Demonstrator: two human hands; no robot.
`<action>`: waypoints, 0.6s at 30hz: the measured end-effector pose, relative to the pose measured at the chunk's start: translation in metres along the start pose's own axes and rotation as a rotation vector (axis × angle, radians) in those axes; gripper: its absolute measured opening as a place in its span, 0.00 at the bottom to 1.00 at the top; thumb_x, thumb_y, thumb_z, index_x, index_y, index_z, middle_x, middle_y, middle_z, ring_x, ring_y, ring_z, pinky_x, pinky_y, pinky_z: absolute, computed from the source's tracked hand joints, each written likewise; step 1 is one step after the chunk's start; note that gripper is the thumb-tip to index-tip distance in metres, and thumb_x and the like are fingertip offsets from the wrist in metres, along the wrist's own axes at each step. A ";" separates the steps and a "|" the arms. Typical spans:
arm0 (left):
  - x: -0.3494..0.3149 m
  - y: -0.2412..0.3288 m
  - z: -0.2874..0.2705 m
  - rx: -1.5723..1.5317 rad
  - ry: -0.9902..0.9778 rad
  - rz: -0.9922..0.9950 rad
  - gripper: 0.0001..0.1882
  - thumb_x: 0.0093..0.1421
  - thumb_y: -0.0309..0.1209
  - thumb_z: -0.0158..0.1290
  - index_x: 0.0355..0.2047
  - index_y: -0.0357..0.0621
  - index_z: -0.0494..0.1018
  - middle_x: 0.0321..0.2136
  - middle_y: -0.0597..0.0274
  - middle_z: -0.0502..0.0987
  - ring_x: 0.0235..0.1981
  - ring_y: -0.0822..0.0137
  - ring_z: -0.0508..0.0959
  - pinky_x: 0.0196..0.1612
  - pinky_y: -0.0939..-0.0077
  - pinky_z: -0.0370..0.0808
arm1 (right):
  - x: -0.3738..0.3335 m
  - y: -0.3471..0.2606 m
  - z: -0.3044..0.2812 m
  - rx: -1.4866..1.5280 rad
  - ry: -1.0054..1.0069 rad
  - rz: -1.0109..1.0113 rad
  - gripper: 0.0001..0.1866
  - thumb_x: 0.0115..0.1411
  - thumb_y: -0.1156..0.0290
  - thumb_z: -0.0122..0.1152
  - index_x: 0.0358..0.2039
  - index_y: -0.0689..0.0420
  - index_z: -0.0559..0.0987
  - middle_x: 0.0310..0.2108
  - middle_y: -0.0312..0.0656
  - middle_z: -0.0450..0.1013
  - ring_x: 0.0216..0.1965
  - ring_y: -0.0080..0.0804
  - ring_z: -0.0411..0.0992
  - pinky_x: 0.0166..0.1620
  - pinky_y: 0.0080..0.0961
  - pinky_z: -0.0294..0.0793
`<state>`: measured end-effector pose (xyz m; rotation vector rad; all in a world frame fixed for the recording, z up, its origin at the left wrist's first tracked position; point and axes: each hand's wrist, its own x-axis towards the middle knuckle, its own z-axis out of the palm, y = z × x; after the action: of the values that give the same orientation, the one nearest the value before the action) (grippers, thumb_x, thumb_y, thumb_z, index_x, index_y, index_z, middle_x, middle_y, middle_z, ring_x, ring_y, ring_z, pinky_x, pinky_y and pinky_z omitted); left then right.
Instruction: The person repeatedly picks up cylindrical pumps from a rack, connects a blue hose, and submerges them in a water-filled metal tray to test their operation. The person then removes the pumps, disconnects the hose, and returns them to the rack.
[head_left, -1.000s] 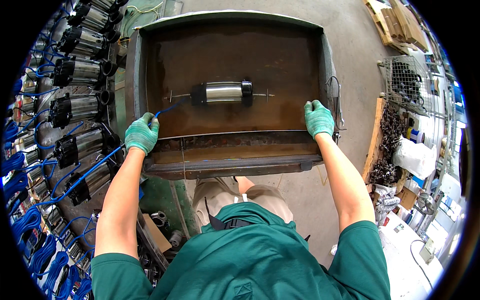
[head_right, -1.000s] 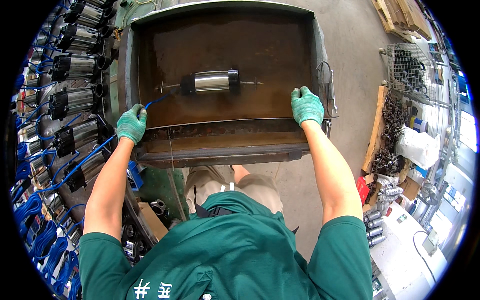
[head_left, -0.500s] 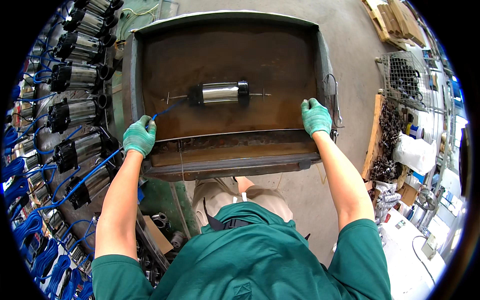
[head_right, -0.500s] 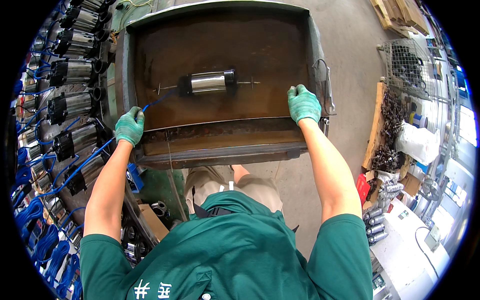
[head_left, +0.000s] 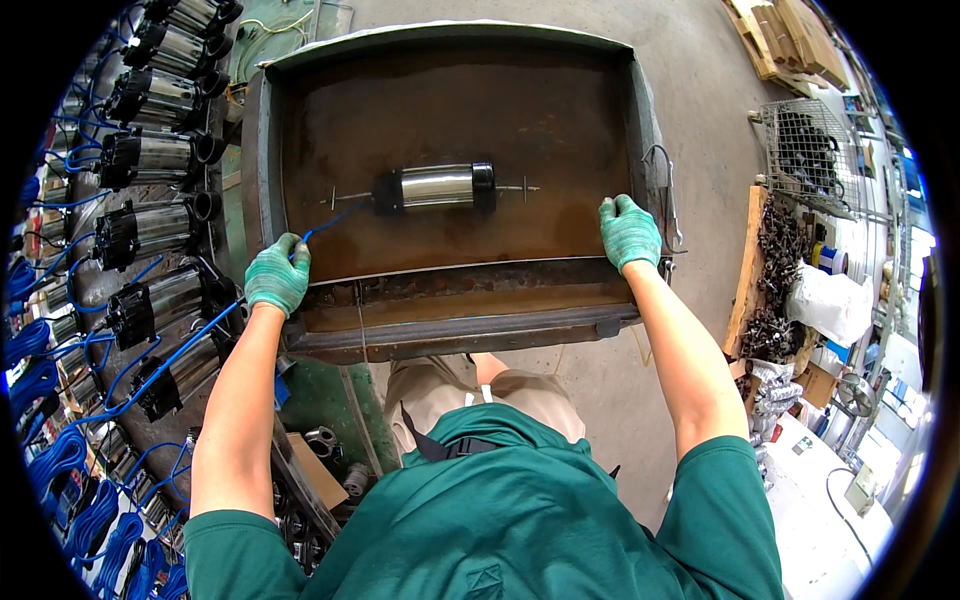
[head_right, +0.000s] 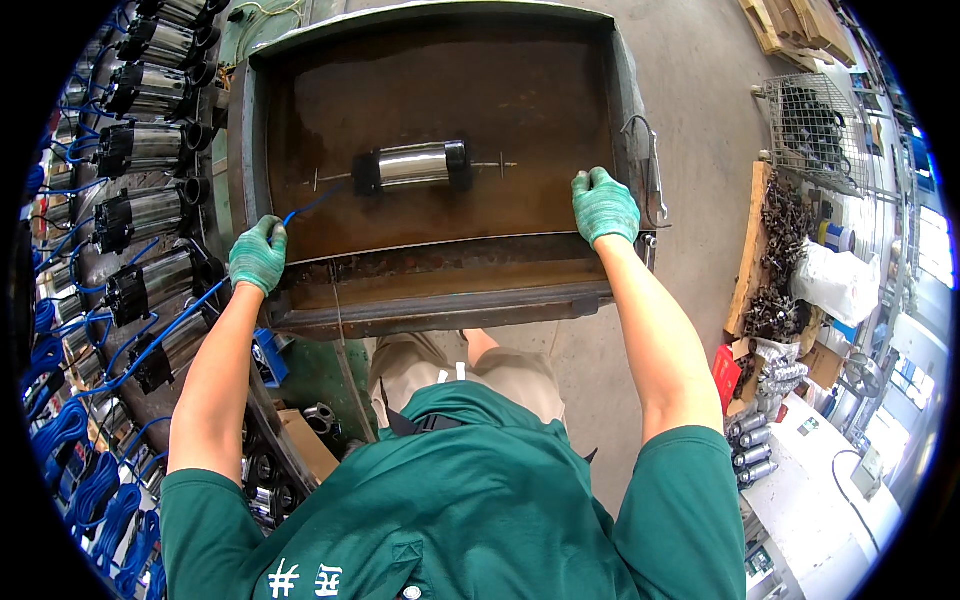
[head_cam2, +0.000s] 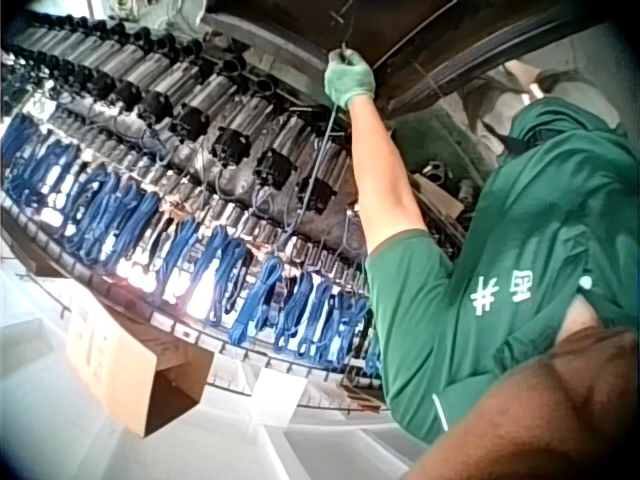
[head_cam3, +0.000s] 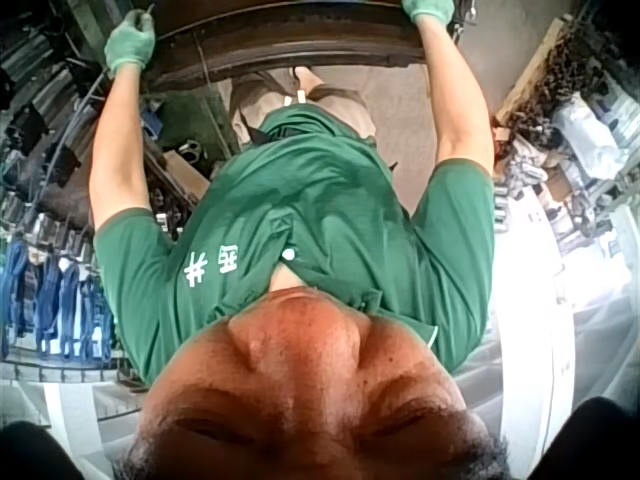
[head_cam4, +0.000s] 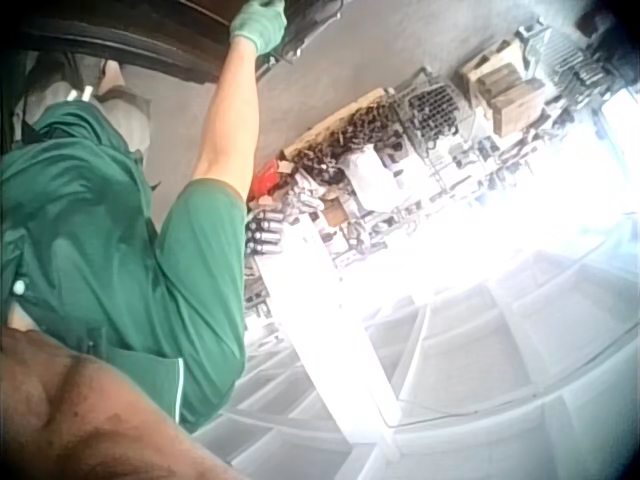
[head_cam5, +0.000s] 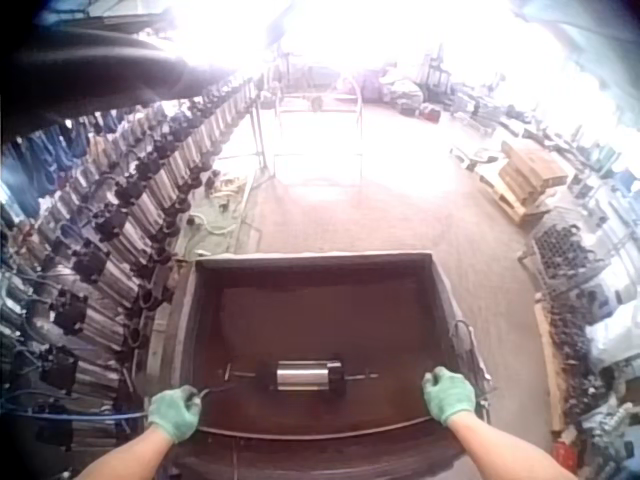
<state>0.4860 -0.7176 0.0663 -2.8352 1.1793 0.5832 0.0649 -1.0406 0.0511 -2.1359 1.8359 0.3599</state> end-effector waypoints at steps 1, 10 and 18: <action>0.000 0.000 0.000 0.001 0.001 0.001 0.16 0.69 0.47 0.49 0.45 0.54 0.80 0.36 0.46 0.84 0.42 0.40 0.83 0.46 0.47 0.79 | 0.000 0.000 0.000 0.001 0.002 -0.001 0.22 0.72 0.46 0.47 0.46 0.49 0.81 0.43 0.54 0.82 0.48 0.59 0.79 0.52 0.54 0.77; 0.000 -0.001 0.001 -0.003 -0.003 0.001 0.16 0.69 0.47 0.49 0.45 0.53 0.80 0.37 0.47 0.85 0.42 0.41 0.83 0.47 0.47 0.79 | -0.002 -0.002 -0.002 0.001 0.000 0.001 0.22 0.72 0.47 0.47 0.46 0.49 0.81 0.42 0.53 0.82 0.48 0.59 0.79 0.51 0.54 0.78; 0.000 0.000 0.000 0.001 0.004 0.006 0.16 0.70 0.47 0.48 0.45 0.54 0.80 0.38 0.48 0.85 0.42 0.41 0.83 0.47 0.47 0.79 | 0.001 0.001 0.002 0.000 0.011 -0.008 0.22 0.72 0.47 0.47 0.45 0.49 0.82 0.42 0.53 0.82 0.47 0.59 0.79 0.51 0.54 0.78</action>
<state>0.4860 -0.7173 0.0665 -2.8341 1.1885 0.5778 0.0639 -1.0406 0.0490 -2.1490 1.8326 0.3468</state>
